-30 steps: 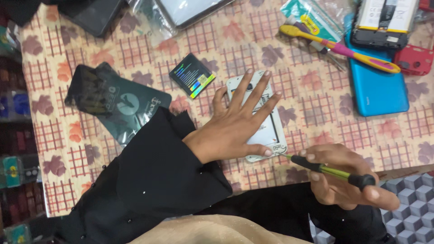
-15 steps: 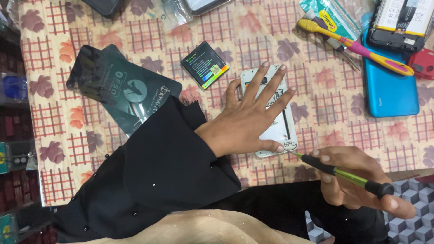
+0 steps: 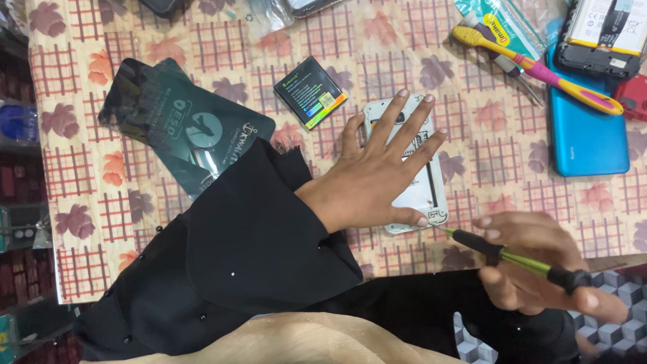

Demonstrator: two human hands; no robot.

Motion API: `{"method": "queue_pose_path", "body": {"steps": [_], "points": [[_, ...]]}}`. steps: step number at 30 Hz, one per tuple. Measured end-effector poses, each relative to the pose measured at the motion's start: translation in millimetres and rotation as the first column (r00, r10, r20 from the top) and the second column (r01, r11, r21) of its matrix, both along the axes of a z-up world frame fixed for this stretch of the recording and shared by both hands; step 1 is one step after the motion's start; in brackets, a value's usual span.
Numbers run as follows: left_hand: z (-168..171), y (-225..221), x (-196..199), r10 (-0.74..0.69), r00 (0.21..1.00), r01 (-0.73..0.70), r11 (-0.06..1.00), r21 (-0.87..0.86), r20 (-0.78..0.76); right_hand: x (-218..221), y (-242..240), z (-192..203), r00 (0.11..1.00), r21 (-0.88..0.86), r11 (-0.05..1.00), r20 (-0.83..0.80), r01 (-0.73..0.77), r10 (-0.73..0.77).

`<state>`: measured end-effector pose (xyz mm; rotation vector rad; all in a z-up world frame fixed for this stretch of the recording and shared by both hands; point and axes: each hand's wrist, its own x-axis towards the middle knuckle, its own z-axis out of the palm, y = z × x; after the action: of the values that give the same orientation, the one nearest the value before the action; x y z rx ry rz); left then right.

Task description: The person uses a screwdriver to remove screws from the back of a white smartphone. They then use a small brush to clean the interior of the phone's back casing.

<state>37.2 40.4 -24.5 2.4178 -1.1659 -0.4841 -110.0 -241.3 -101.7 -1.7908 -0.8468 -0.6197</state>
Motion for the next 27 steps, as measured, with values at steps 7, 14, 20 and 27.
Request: {"method": "queue_pose_path", "body": {"steps": [7,14,20,27], "points": [[2.7,-0.9,0.7,0.0,1.0,0.0,1.0,0.018,-0.012,22.9,36.0,70.7,0.926,-0.127,0.988,-0.377,-0.086,0.032],[2.3,-0.9,1.1,-0.001,1.0,0.002,1.0,0.004,-0.022,20.7,47.6,60.3,0.989,-0.102,0.989,-0.093,0.107,-0.117],[2.0,-0.9,0.8,0.004,1.0,-0.004,1.0,0.013,-0.021,10.8,40.0,49.9,0.969,-0.092,0.99,-0.209,0.111,-0.129],[3.3,-2.2,2.2,-0.006,1.0,0.006,1.0,0.016,-0.012,11.8,46.5,51.8,0.98,-0.082,0.992,-0.166,0.096,-0.109]]}}
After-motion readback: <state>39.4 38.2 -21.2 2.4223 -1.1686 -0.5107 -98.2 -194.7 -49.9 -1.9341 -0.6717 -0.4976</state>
